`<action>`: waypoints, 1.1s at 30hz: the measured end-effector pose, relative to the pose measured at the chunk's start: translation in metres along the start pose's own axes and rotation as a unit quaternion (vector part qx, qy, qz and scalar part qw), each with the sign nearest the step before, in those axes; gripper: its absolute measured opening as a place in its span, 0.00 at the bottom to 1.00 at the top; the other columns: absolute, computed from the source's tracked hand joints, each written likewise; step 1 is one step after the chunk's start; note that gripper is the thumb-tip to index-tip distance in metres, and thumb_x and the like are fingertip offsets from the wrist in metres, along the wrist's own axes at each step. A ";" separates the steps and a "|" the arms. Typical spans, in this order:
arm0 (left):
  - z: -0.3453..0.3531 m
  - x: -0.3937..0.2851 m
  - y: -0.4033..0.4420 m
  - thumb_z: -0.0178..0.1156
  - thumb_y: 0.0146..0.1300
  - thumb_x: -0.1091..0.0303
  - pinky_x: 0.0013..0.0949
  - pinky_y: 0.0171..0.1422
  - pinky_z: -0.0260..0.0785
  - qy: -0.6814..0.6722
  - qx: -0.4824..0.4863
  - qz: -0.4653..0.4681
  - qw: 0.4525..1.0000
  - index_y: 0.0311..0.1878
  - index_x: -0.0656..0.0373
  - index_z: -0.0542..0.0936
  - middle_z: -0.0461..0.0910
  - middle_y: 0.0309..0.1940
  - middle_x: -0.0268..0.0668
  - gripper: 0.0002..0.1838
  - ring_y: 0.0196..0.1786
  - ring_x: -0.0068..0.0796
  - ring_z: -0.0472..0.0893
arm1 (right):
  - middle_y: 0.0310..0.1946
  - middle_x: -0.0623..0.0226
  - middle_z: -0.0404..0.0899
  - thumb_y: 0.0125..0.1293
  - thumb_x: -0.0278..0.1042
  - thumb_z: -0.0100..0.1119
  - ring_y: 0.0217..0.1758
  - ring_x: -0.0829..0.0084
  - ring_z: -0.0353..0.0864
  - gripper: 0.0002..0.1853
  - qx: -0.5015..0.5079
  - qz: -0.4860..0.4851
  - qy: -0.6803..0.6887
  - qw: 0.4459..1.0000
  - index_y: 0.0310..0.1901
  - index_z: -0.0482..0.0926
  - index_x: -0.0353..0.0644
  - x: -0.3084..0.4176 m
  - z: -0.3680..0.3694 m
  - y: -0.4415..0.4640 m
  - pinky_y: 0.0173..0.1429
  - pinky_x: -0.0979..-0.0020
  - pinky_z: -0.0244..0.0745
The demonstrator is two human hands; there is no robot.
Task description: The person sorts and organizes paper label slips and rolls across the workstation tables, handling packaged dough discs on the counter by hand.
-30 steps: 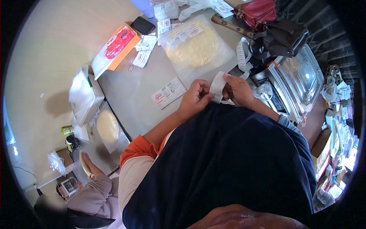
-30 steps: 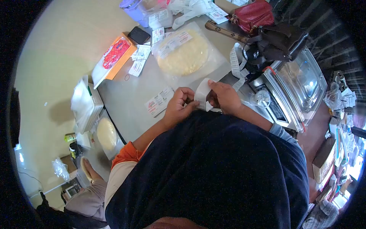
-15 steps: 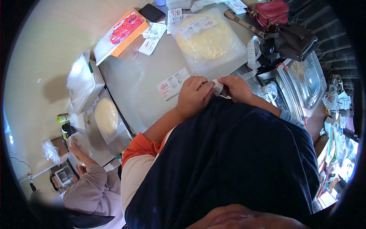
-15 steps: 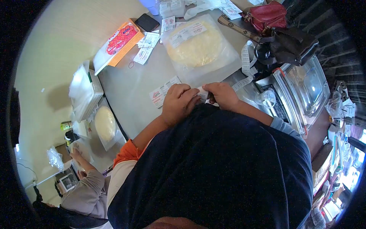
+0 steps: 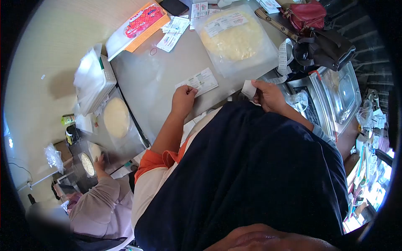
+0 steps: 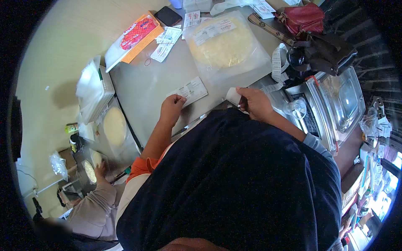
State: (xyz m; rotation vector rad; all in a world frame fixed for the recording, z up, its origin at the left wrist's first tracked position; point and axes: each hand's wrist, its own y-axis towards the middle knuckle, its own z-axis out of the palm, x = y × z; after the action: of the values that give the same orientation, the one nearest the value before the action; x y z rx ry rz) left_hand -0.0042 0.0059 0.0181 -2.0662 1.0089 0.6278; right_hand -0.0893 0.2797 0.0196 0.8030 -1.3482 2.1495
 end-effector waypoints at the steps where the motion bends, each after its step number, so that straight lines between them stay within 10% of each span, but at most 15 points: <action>1: 0.002 0.007 0.003 0.59 0.58 0.65 0.32 0.35 0.67 0.001 -0.001 0.005 1.000 0.34 0.65 0.80 0.79 0.25 0.42 0.11 0.27 0.29 0.75 | 0.22 0.65 0.73 0.64 0.40 0.54 0.20 0.74 0.67 0.14 0.003 0.000 -0.011 1.000 0.32 0.76 0.35 0.001 0.000 -0.001 0.27 0.74 0.62; 9: 0.012 0.024 0.028 0.57 0.57 0.63 0.43 0.49 0.69 0.098 0.024 0.012 0.995 0.33 0.64 0.81 0.77 0.38 0.54 0.12 0.41 0.50 0.78 | 0.17 0.66 0.71 0.63 0.46 0.56 0.18 0.76 0.68 0.19 0.008 0.003 -0.086 0.996 0.25 0.74 0.37 0.003 0.001 -0.005 0.23 0.74 0.61; 27: 0.019 -0.005 0.024 0.68 0.48 0.50 0.42 0.43 0.72 0.273 -0.068 -0.031 0.959 0.41 0.63 0.77 0.77 0.36 0.51 0.26 0.41 0.47 0.78 | 0.15 0.67 0.71 0.64 0.48 0.54 0.15 0.76 0.67 0.21 -0.001 0.000 -0.133 0.991 0.25 0.74 0.37 -0.009 -0.012 0.005 0.19 0.74 0.59; 33: -0.008 0.030 0.042 0.73 0.41 0.59 0.41 0.47 0.72 0.170 0.051 0.036 0.983 0.46 0.62 0.74 0.74 0.45 0.49 0.29 0.43 0.50 0.77 | 0.15 0.66 0.70 0.63 0.46 0.55 0.15 0.76 0.67 0.19 -0.012 -0.008 -0.067 0.998 0.25 0.74 0.37 -0.003 -0.001 -0.002 0.20 0.74 0.60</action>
State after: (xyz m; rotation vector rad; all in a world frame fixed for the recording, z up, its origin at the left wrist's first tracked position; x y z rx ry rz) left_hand -0.0205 -0.0316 -0.0150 -2.0955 1.2845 0.2524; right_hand -0.0855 0.2815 0.0183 0.9602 -1.4250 2.0950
